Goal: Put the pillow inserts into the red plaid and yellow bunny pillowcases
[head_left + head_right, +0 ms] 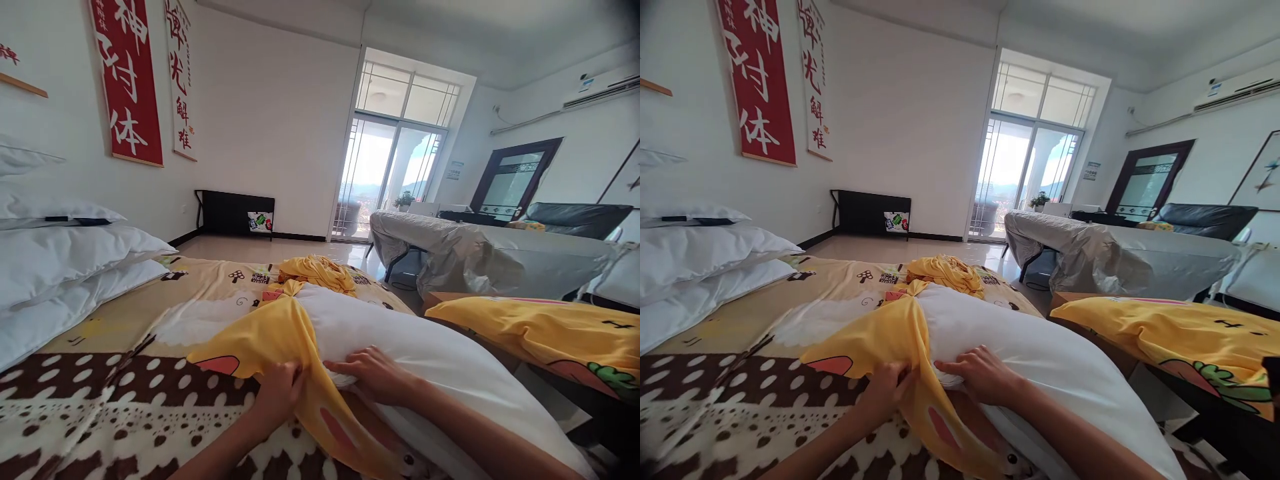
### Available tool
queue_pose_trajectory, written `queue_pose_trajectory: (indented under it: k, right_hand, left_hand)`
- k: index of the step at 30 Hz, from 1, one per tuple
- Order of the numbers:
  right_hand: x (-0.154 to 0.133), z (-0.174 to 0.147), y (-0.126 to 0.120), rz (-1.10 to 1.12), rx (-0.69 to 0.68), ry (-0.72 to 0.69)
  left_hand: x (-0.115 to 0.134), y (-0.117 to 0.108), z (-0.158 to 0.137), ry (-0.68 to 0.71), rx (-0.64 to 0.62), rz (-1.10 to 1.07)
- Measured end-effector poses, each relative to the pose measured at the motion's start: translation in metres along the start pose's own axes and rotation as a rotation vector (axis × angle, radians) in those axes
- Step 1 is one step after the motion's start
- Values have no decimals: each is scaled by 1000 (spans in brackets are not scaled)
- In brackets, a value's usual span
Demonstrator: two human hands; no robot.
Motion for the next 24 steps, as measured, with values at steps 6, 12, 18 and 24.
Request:
queue_pose_trajectory:
  k: [6, 12, 18, 24]
  right_hand:
    - [1, 17, 6, 74, 0, 21]
    - [-5, 6, 10, 229, -18, 23]
    - [3, 29, 1, 770, -109, 77]
    - [11, 76, 29, 1241, -136, 441]
  left_hand:
    - [44, -5, 17, 106, -12, -314]
    - [35, 20, 21, 186, -470, -204]
    - [-17, -85, 12, 147, -206, -152]
    - [-169, -149, 12, -363, 378, -240]
Point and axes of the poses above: each hand's wrist, its own z-axis towards the middle knuckle, its own y-axis out of the palm, x = y × z, the point moved 8 cm from there along z, towards the middle knuckle, and after that the axes turned 4 degrees about -x, right-handed, at the moved point
